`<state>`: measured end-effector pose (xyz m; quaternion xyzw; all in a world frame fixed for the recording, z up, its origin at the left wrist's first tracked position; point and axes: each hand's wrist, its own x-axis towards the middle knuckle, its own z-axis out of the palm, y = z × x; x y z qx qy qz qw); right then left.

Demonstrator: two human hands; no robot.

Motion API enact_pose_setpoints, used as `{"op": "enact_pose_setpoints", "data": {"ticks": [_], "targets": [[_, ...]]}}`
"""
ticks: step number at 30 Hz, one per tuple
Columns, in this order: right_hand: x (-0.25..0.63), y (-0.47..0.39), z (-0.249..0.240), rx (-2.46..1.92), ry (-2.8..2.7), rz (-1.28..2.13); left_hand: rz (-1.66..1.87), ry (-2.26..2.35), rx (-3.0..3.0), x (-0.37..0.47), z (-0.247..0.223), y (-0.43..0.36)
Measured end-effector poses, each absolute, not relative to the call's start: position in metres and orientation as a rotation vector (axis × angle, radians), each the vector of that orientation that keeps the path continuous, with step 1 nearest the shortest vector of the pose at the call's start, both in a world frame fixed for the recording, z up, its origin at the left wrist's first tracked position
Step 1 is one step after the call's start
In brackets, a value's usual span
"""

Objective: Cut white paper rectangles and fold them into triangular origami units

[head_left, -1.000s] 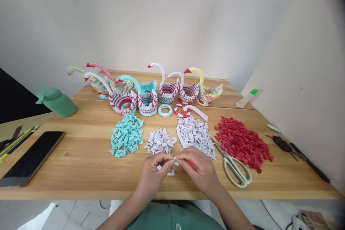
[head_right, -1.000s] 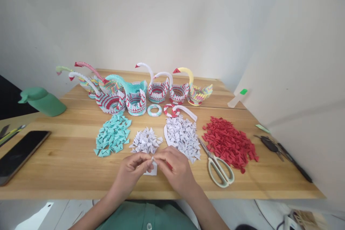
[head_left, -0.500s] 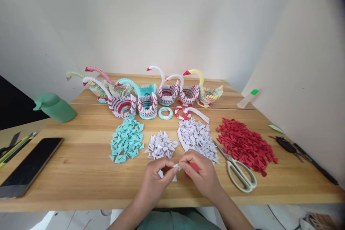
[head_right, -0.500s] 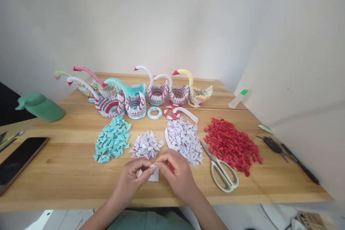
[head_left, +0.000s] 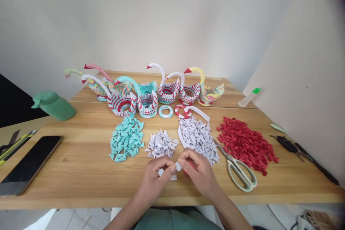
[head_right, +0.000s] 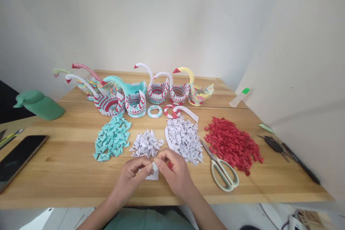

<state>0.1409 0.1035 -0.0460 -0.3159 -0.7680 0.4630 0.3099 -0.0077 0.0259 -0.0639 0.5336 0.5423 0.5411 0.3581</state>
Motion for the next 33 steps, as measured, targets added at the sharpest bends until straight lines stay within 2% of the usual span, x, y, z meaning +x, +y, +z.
{"op": "enact_pose_setpoints", "data": {"ticks": [9,14,19,25,33], "targets": [[0.140,0.102,-0.050,-0.809,-2.096,1.147,1.445,1.562,1.743,-0.009,-0.065,0.027],[0.140,0.105,-0.046,-0.823,-2.073,1.185,1.472,1.586,1.733,-0.010,-0.067,0.025],[0.143,0.106,-0.043,-0.765,-2.127,1.049,1.414,1.440,1.376,-0.014,-0.074,0.026],[0.141,0.101,-0.048,-0.652,-2.131,0.911,1.305,0.829,0.726,-0.014,-0.080,0.030],[0.146,0.104,-0.056,-0.433,-2.196,0.574,1.477,0.796,0.562,-0.012,-0.080,0.032]]}}
